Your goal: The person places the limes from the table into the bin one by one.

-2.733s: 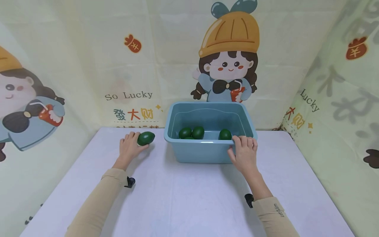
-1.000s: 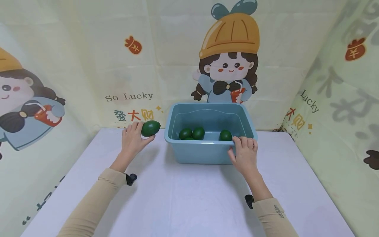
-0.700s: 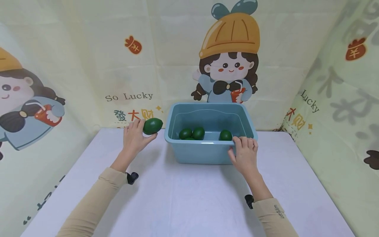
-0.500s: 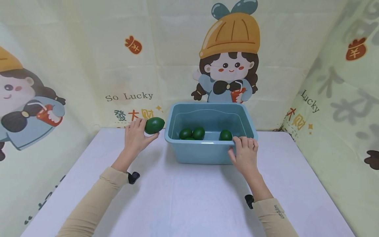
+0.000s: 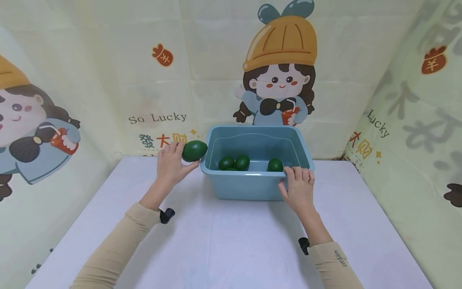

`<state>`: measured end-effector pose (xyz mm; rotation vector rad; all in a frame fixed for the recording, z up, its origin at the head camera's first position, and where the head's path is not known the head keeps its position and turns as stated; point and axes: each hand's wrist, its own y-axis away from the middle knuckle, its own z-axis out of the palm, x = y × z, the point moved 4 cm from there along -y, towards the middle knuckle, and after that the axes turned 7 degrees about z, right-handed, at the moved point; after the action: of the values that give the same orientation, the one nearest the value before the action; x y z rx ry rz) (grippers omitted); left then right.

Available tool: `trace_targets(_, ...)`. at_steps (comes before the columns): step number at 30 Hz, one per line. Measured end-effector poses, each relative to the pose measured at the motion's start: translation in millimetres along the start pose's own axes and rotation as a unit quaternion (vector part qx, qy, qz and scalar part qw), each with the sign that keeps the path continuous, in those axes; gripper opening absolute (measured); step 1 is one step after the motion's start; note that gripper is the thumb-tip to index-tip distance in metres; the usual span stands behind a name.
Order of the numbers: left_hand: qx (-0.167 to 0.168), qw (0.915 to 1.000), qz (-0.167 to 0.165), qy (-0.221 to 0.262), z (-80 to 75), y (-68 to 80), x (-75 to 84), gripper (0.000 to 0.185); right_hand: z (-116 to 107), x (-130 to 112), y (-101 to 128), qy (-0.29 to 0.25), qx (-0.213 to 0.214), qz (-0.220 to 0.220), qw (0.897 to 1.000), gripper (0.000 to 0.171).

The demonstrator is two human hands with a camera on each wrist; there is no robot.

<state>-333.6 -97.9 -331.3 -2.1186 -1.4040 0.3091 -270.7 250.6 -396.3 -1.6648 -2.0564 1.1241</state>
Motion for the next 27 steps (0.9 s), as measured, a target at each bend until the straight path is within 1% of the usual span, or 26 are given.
trace_targets(8,0.004,0.9999,0.015,0.009,-3.6,-5.4,13.5,0.063,1,0,0,0.0,0.005,-0.003,1.0,0.039)
trace_targets(17,-0.008,0.9995,0.026,0.014,-5.2,-12.2,26.3,0.066,1,0,0,-0.006,0.02,-0.014,1.0,0.039)
trace_targets(27,-0.009,0.9987,0.051,0.0,-1.3,-16.7,43.7,0.068,1,0,-1,-0.006,0.022,-0.013,1.0,0.04)
